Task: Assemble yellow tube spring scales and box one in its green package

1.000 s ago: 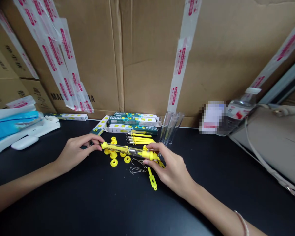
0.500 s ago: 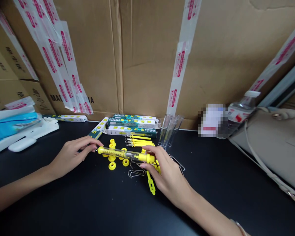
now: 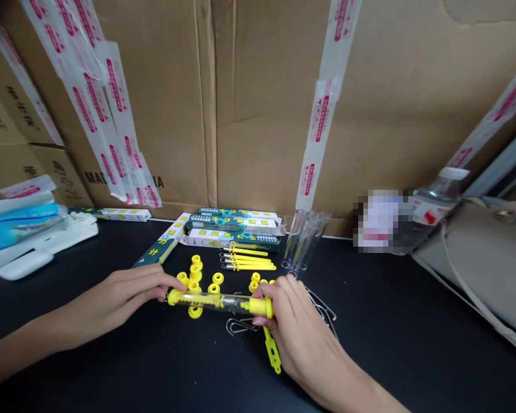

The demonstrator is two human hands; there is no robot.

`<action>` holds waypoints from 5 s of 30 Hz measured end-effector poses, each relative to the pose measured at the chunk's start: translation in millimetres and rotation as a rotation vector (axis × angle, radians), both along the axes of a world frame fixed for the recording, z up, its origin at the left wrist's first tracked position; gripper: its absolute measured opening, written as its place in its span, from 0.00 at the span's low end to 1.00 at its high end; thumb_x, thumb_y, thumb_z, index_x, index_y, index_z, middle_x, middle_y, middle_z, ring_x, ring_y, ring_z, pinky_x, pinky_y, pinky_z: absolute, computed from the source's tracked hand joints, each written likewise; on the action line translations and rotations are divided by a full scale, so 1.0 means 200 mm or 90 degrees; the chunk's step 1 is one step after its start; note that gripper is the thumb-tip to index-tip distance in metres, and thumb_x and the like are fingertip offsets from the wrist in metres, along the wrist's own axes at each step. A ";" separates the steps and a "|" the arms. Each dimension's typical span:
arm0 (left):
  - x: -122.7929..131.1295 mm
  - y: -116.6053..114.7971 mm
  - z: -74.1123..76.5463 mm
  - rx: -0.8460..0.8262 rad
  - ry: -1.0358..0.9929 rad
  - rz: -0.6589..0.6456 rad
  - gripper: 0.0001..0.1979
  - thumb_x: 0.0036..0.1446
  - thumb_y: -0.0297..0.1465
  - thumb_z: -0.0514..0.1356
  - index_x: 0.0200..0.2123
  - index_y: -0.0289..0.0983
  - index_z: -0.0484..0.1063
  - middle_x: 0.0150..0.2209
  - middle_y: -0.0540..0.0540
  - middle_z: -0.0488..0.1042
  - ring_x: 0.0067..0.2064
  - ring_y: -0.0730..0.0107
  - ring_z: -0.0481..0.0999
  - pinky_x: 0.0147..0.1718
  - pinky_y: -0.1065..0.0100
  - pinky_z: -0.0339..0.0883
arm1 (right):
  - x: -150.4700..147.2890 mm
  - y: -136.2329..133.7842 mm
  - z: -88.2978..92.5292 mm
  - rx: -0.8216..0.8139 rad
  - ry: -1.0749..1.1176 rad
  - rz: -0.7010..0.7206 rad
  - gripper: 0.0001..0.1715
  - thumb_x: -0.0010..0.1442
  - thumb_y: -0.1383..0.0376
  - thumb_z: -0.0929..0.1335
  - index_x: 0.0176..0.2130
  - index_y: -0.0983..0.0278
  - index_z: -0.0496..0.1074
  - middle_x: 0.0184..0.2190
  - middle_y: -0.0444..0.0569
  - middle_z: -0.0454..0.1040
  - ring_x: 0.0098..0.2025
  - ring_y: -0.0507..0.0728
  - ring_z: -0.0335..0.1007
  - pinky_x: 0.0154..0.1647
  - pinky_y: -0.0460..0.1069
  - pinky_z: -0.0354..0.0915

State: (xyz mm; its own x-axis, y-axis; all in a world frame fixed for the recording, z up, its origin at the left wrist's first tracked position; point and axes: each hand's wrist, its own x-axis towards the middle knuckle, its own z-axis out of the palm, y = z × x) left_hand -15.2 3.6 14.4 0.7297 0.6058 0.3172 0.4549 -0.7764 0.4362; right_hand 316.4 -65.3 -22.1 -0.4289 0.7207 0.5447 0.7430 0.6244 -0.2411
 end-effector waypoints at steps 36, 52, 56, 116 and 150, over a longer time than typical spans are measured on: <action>0.00 -0.05 0.02 0.004 0.064 0.023 0.11 0.68 0.25 0.60 0.49 0.45 0.77 0.34 0.54 0.79 0.33 0.73 0.78 0.36 0.73 0.68 | 0.01 -0.03 0.07 -0.251 0.438 -0.027 0.14 0.63 0.58 0.76 0.49 0.54 0.80 0.46 0.48 0.82 0.46 0.60 0.81 0.47 0.50 0.76; 0.12 -0.19 -0.08 0.120 -0.045 0.010 0.09 0.71 0.31 0.61 0.52 0.44 0.74 0.32 0.55 0.81 0.32 0.72 0.80 0.32 0.72 0.68 | -0.07 -0.09 0.07 -0.596 0.771 0.143 0.24 0.72 0.46 0.65 0.58 0.54 0.76 0.45 0.50 0.85 0.48 0.62 0.82 0.58 0.60 0.69; 0.14 -0.22 -0.08 0.172 -0.056 0.024 0.07 0.73 0.33 0.58 0.51 0.45 0.73 0.38 0.54 0.85 0.35 0.71 0.84 0.35 0.72 0.72 | -0.08 -0.09 0.08 -0.649 0.864 0.161 0.23 0.71 0.48 0.67 0.55 0.57 0.79 0.51 0.53 0.84 0.52 0.64 0.81 0.59 0.61 0.70; 0.21 0.63 0.13 0.124 0.136 0.176 0.16 0.68 0.35 0.64 0.56 0.36 0.73 0.58 0.40 0.74 0.55 0.51 0.77 0.53 0.46 0.73 | -0.08 -0.08 0.13 -0.877 0.982 0.234 0.14 0.72 0.61 0.69 0.51 0.66 0.77 0.49 0.62 0.85 0.53 0.62 0.83 0.58 0.55 0.72; 0.42 -0.15 0.03 -0.929 -0.683 -0.093 0.08 0.68 0.29 0.65 0.46 0.30 0.81 0.44 0.36 0.84 0.44 0.59 0.84 0.46 0.60 0.81 | -0.12 -0.12 0.14 -0.878 0.963 0.294 0.10 0.72 0.60 0.67 0.40 0.62 0.73 0.46 0.54 0.86 0.42 0.64 0.86 0.45 0.55 0.75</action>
